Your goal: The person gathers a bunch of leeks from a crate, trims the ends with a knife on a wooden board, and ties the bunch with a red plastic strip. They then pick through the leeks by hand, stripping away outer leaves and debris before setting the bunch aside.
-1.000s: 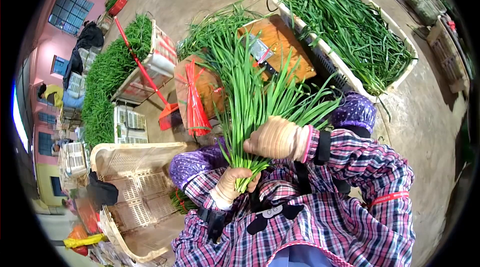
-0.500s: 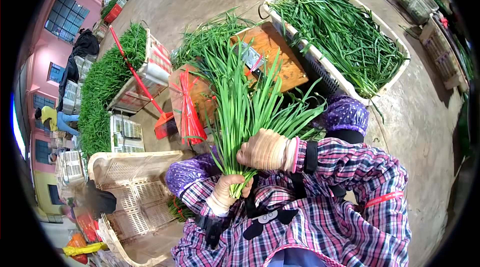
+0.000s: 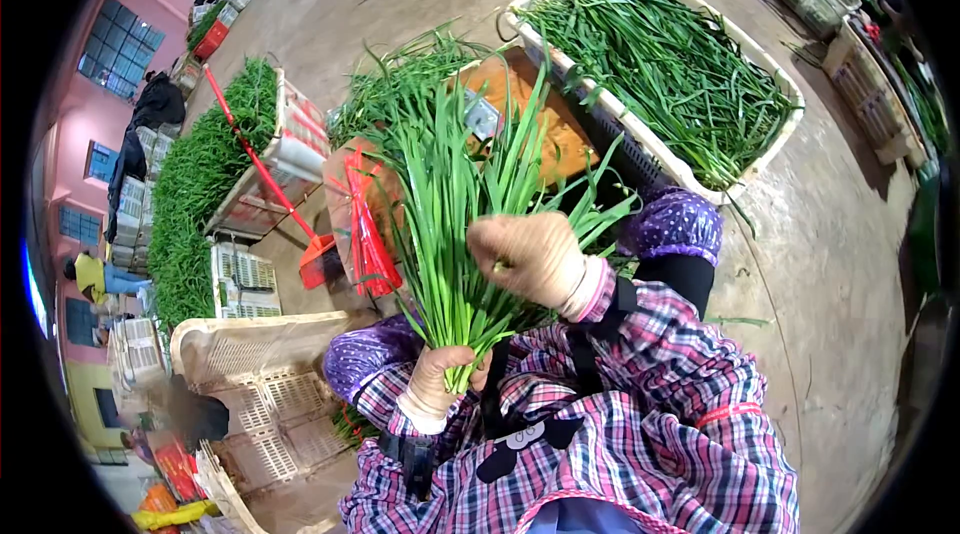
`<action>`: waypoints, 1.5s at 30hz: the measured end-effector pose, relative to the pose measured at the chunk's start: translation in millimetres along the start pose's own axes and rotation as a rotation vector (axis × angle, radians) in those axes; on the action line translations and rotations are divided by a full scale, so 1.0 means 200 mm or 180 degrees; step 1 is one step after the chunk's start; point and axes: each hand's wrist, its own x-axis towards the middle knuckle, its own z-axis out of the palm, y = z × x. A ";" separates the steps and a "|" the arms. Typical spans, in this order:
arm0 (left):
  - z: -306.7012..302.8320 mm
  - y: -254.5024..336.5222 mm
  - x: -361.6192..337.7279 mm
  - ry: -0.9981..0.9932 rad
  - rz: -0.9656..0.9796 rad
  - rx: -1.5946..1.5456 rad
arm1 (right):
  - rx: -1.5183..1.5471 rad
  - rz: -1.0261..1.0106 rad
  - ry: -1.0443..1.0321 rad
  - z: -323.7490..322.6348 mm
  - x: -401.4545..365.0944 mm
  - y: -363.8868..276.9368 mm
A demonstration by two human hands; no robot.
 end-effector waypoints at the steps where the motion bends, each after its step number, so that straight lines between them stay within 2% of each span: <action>1: 0.02 0.00 0.00 0.0018 0.0081 0.0015 | 0.0622 0.0298 0.0359 -0.03 0.01 0.02; 2: 0.04 0.00 0.01 0.0032 0.0150 0.0030 | 0.1237 0.0603 0.0732 -0.08 0.02 0.04; 4: 0.04 0.01 0.02 -0.0092 0.0177 0.0008 | 0.1515 0.0527 0.1479 -0.29 0.04 0.06; 6: 0.10 0.03 0.01 0.0368 0.0347 0.0520 | 0.2323 0.1294 0.1888 -0.54 -0.04 0.08; 8: 0.06 0.03 0.03 0.0063 0.0255 0.0381 | 0.2747 0.1248 0.2468 -0.82 -0.21 0.09; 10: 0.08 0.04 0.04 -0.0097 0.0406 0.0642 | 0.2160 0.1229 0.3298 -1.04 -0.44 0.05; 12: 0.08 0.03 0.05 -0.0061 0.0399 0.0569 | 0.2044 0.0921 0.3180 -1.23 -0.76 0.05; 13: 0.05 0.03 0.07 -0.0275 0.0367 0.0609 | 0.1823 0.1024 0.3451 -1.27 -0.89 -0.01; 14: 0.05 0.04 0.09 -0.0677 0.0278 0.0554 | 0.1494 0.1256 0.3588 -1.32 -1.05 -0.08; 16: 0.03 0.03 0.13 -0.0653 0.0448 0.0544 | 0.0627 0.1874 0.3807 -1.33 -1.31 -0.13; 18: -0.04 0.05 0.17 -0.0958 0.0168 0.0272 | -0.0317 0.2413 0.3695 -1.27 -1.58 -0.23; 19: -0.03 0.06 0.18 -0.1072 0.0131 0.0231 | -0.0319 0.2741 0.3906 -1.23 -1.71 -0.26; 20: -0.03 0.05 0.20 -0.1159 0.0320 0.0314 | -0.0877 0.3093 0.3750 -1.18 -1.87 -0.26; 21: -0.03 0.05 0.20 -0.1213 0.0294 0.0343 | -0.1610 0.2982 0.3337 -1.12 -2.06 -0.23; 22: -0.01 0.08 0.24 -0.1022 0.0206 0.0386 | -0.2117 0.2953 0.2731 -1.07 -2.19 -0.05; 24: 0.04 0.09 0.26 -0.1161 0.0145 0.0378 | -0.2266 0.3621 0.2171 -1.00 -2.36 -0.12; 25: 0.08 0.09 0.26 -0.0997 0.0112 0.0517 | -0.2321 0.3684 0.2056 -0.94 -2.41 -0.16; 26: 0.13 0.10 0.26 -0.0828 0.0055 0.0669 | -0.2347 0.4410 0.1692 -0.89 -2.57 -0.17; 28: 0.19 0.09 0.28 -0.0850 -0.0048 0.0610 | -0.2834 0.4892 0.1059 -0.78 -2.70 -0.28; 31: 0.14 0.07 0.29 -0.0914 -0.0091 0.0571 | -0.2820 0.5432 0.0341 -0.58 -2.82 -0.35; 33: 0.16 0.03 0.26 -0.0870 0.0091 0.0560 | -0.2490 0.5883 0.0073 -0.49 -2.89 -0.37; 34: 0.16 0.03 0.26 -0.0835 0.0231 0.0553 | -0.1932 0.6241 -0.0176 -0.44 -2.93 -0.38; 35: 0.14 0.02 0.27 -0.0767 0.0212 0.0540 | -0.1253 0.6317 0.0030 -0.41 -2.89 -0.44; 36: 0.18 0.03 0.23 -0.0671 0.0661 0.1336 | -0.0717 0.6353 -0.0011 -0.38 -2.94 -0.45; 37: 0.14 0.04 0.24 -0.0918 0.0298 0.0898 | -0.0689 0.6664 -0.0286 -0.36 -2.90 -0.45; 38: 0.08 0.05 0.26 -0.1178 -0.0054 0.0473 | -0.0339 0.6850 -0.0260 -0.37 -2.87 -0.45; 39: 0.08 0.06 0.25 -0.1201 -0.0018 0.0405 | -0.0486 0.6833 -0.0368 -0.33 -2.93 -0.41; 40: 0.09 0.05 0.24 -0.1247 -0.0015 0.0333 | -0.0342 0.6698 -0.0156 -0.35 -2.94 -0.37; 41: 0.10 0.06 0.22 -0.0927 -0.0033 0.0426 | -0.0224 0.6578 0.0185 -0.38 -2.96 -0.28; 42: 0.08 0.06 0.24 -0.1274 -0.0115 0.0248 | -0.0087 0.6468 0.0512 -0.41 -2.88 -0.21; 44: 0.06 0.05 0.21 -0.0992 -0.0087 0.0455 | -0.0104 0.5409 0.1516 -0.53 -2.73 -0.04; 45: 0.05 0.07 0.20 -0.1155 -0.0100 0.0467 | -0.0175 0.5034 0.1579 -0.61 -2.58 0.06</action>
